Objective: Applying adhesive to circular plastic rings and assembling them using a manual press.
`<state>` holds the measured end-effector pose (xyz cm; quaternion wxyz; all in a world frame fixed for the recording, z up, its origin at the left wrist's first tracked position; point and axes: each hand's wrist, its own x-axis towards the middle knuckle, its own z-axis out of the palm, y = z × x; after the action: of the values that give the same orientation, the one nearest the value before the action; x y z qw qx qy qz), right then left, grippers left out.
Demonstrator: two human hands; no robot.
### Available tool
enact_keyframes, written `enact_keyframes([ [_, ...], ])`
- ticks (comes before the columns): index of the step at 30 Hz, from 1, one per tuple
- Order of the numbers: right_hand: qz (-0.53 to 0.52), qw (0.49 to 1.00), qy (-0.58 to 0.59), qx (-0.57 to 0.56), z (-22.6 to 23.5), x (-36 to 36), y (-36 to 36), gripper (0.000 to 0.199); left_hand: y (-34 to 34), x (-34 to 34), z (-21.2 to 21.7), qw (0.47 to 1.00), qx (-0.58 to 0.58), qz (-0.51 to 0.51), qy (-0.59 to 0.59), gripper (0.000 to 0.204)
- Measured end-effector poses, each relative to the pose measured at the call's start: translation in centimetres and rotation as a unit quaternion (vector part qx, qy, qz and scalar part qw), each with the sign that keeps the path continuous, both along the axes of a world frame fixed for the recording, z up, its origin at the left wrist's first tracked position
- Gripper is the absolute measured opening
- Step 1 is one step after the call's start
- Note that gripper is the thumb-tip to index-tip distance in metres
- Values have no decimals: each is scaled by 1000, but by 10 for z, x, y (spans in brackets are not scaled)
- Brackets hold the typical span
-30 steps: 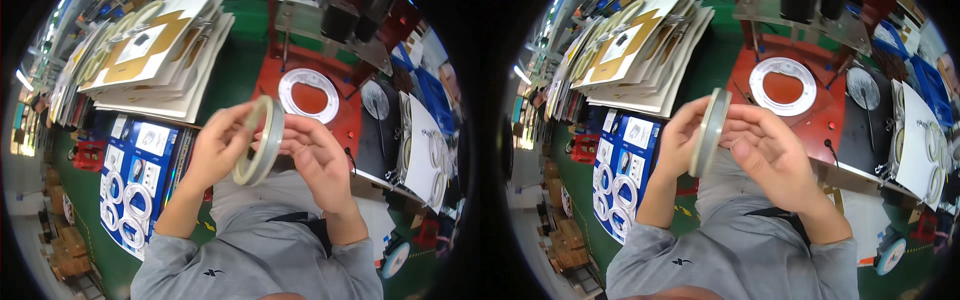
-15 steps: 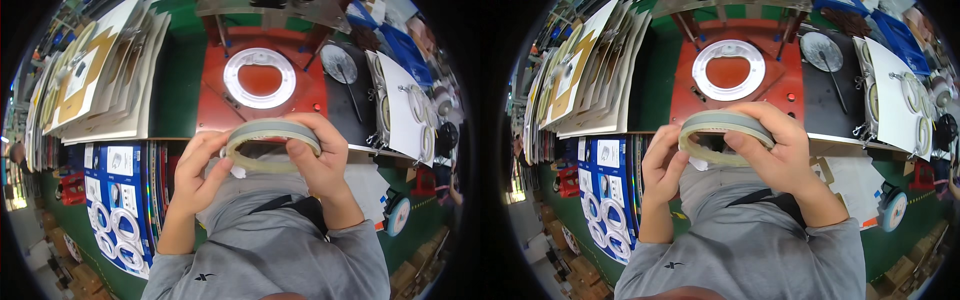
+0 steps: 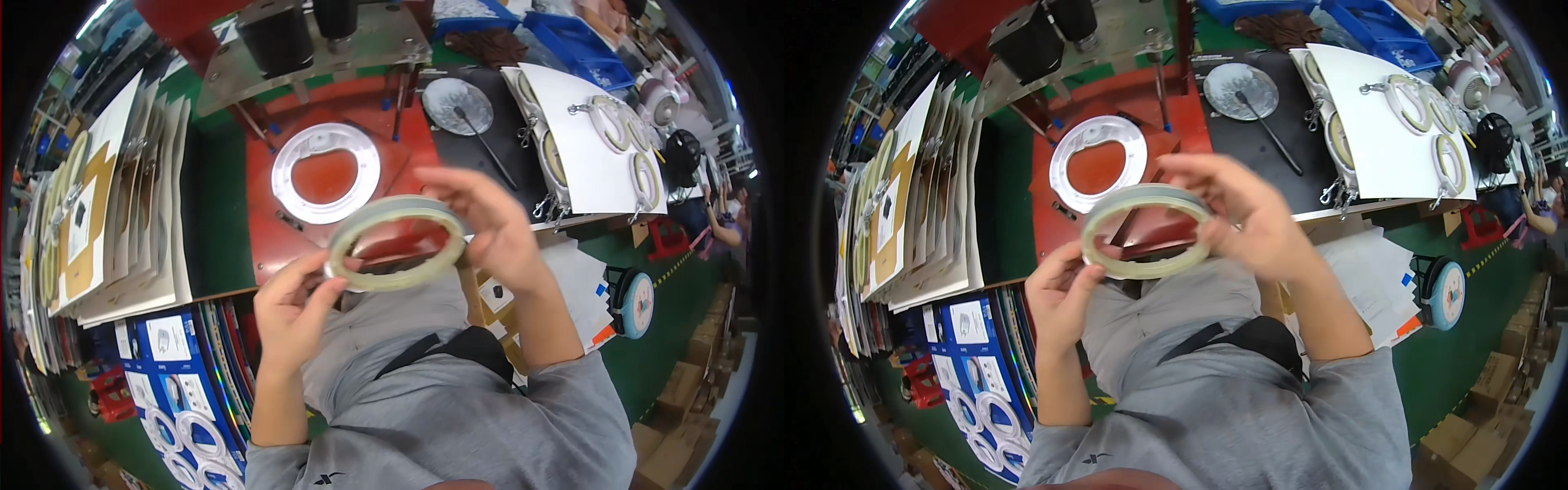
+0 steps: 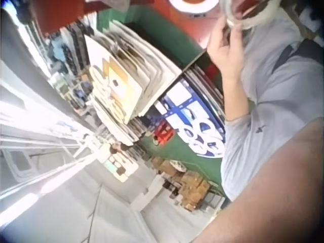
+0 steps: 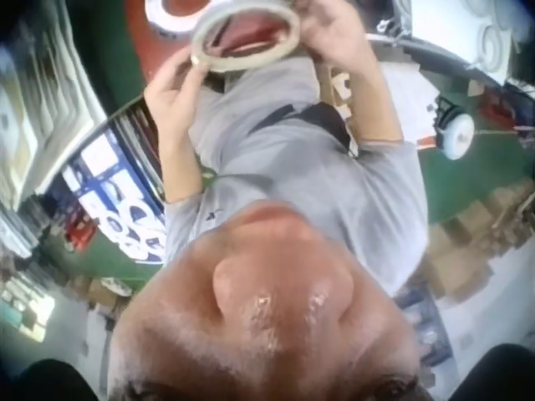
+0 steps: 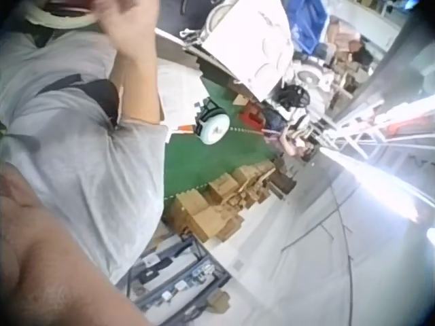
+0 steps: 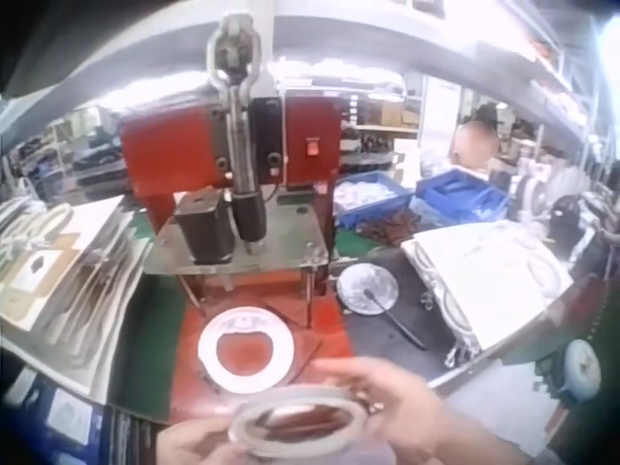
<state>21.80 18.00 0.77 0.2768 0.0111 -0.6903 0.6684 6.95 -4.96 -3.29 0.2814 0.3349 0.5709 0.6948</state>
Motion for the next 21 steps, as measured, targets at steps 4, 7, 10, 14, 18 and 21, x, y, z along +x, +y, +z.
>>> enact_keyframes([
  [4,-345,909,-177,155,-30,7,74,33,-5,-16,-1,998,-52,32,-6,31],
  [7,-453,749,-225,429,-74,9,98,31,-9,-20,-13,997,-69,32,-13,31],
  [10,-471,708,-294,437,-88,4,93,22,-12,-21,-18,998,-60,22,-8,30],
  [14,-478,734,-249,414,-94,-1,103,16,-17,-22,-21,998,-49,31,-10,31],
  [18,-504,762,-236,331,-73,4,118,15,-10,-22,-24,998,-38,13,-38,32],
  [21,-488,783,-224,315,-72,-8,128,15,-9,-21,-22,999,-33,9,-29,33],
])
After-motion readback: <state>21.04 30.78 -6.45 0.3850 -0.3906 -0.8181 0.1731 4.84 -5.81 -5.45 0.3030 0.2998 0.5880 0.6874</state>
